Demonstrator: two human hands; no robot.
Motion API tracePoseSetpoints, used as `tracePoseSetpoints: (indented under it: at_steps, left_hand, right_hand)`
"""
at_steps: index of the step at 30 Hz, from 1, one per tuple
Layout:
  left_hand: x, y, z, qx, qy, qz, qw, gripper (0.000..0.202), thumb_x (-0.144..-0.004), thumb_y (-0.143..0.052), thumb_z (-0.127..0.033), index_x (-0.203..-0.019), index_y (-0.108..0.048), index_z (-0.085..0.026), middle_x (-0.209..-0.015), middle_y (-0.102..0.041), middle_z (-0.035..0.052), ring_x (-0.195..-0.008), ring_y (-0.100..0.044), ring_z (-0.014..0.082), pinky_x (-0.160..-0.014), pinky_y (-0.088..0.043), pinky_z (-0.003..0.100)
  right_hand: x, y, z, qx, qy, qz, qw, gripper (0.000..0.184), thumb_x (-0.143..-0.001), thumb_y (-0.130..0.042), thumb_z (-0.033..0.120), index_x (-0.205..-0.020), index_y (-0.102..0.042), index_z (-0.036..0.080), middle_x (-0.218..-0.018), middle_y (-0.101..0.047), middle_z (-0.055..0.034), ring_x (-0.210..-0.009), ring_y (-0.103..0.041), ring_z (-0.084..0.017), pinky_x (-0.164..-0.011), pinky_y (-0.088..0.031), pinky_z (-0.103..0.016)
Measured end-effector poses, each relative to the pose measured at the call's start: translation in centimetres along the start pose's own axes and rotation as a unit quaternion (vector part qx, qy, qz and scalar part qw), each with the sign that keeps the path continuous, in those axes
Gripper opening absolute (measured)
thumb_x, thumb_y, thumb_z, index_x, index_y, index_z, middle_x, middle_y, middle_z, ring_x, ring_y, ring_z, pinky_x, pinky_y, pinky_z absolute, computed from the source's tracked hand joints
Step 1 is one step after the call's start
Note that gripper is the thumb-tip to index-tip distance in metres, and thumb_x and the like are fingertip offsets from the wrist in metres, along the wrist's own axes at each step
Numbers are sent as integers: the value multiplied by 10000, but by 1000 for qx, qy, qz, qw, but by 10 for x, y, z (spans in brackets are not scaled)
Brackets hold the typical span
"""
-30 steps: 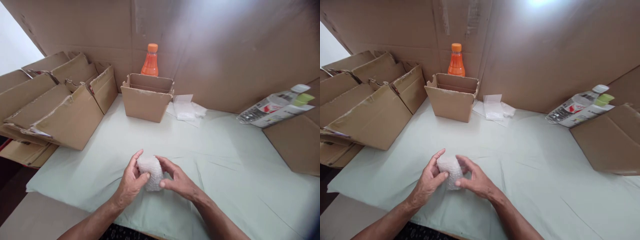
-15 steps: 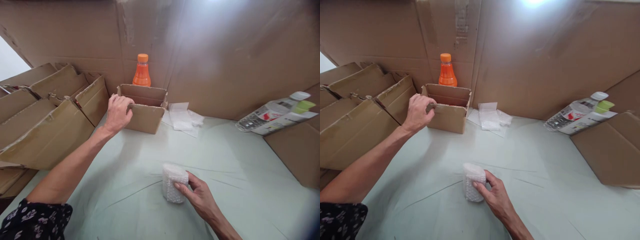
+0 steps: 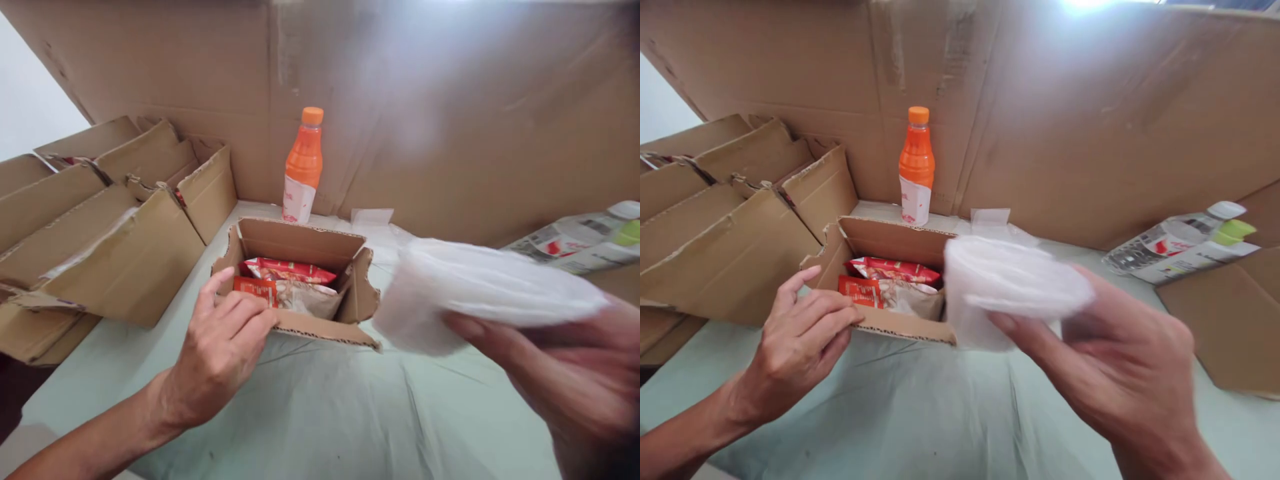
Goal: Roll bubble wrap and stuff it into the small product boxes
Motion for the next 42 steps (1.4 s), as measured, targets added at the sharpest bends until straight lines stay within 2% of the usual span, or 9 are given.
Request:
tracePoseSetpoints:
  at_steps: [4,8,11,23,27,30,34,37,42]
  left_hand:
    - [15,14,5,-30,36,-13,999,276,-858,-578,-31,-1057,-632,-215,-1004,-727,41,-973,-680,202,-1162,-345,578]
    - [30,16,16,-1,52,-36,998,277,-847,-554,-15,-1023,-634,-213,-985,-721,29,-943,-689,186,-1174,-345,575]
    - [34,13,19,22,55,-41,997,267,-855,-545,-9,-1002,-626,-216,-977,-717,23,-928,-688,175,-1177,-341,578]
    - [28,14,18,28,69,-88,993,308,-842,-600,-6,-1065,-607,-217,-1011,-681,36,-1060,-649,216,-1156,-383,565]
    - [59,20,38,48,166,-170,970,561,-838,-683,-108,-1359,-522,-240,-1310,-585,116,-1299,-536,276,-1155,-405,533]
    - [97,-10,76,167,324,-119,924,582,-879,-661,-227,-1429,-473,-259,-1407,-544,125,-1296,-550,267,-1130,-440,508]
    - [115,-63,98,335,425,-40,840,677,-822,-691,-355,-1437,-435,-231,-1428,-532,138,-1246,-582,276,-1022,-533,466]
    - [96,-87,85,379,437,-32,815,672,-778,-697,-352,-1388,-467,-188,-1330,-591,126,-1200,-596,267,-982,-551,423]
    - [81,-114,21,420,416,-6,806,772,-776,-659,-288,-1490,-388,-181,-1454,-527,150,-1334,-517,304,-1080,-476,461]
  right_hand:
    - [-51,-88,58,52,122,238,962,159,-899,-620,347,-874,-729,233,-727,-693,17,-629,-614,-141,-555,-421,-250]
    - [-43,-193,67,187,151,500,832,70,-819,-641,176,-787,-695,204,-628,-649,14,-551,-558,-139,-522,-341,-259]
    - [-29,-222,60,247,139,563,776,122,-815,-607,114,-802,-703,188,-670,-684,-25,-544,-570,-150,-511,-340,-270]
    - [-36,-181,52,223,208,428,851,143,-871,-618,141,-896,-741,210,-891,-766,-41,-793,-688,-205,-647,-405,-289]
    - [-22,-93,38,118,166,136,970,156,-948,-609,281,-1018,-733,219,-1029,-761,-42,-954,-693,-213,-832,-494,-330]
    - [26,-43,-13,85,3,-53,995,146,-957,-605,330,-946,-713,232,-915,-754,-27,-845,-691,-189,-784,-521,-319]
    - [76,-114,-60,-48,-102,94,989,362,-875,-654,454,-1133,-650,201,-993,-742,-81,-682,-642,-182,-582,-526,-310]
    - [78,-154,-77,-120,-150,101,976,451,-854,-628,540,-1129,-621,183,-987,-727,-93,-656,-623,-178,-564,-524,-312]
    - [95,-108,-117,-125,-223,34,966,400,-820,-663,557,-974,-639,189,-885,-720,-67,-673,-643,-191,-615,-547,-322]
Point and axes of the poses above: each hand's wrist, its own x-axis away from the middle knuckle, its own y-axis out of the back of the hand, z = x × y, the point moved 7 cm from there along -x, towards the middle knuckle
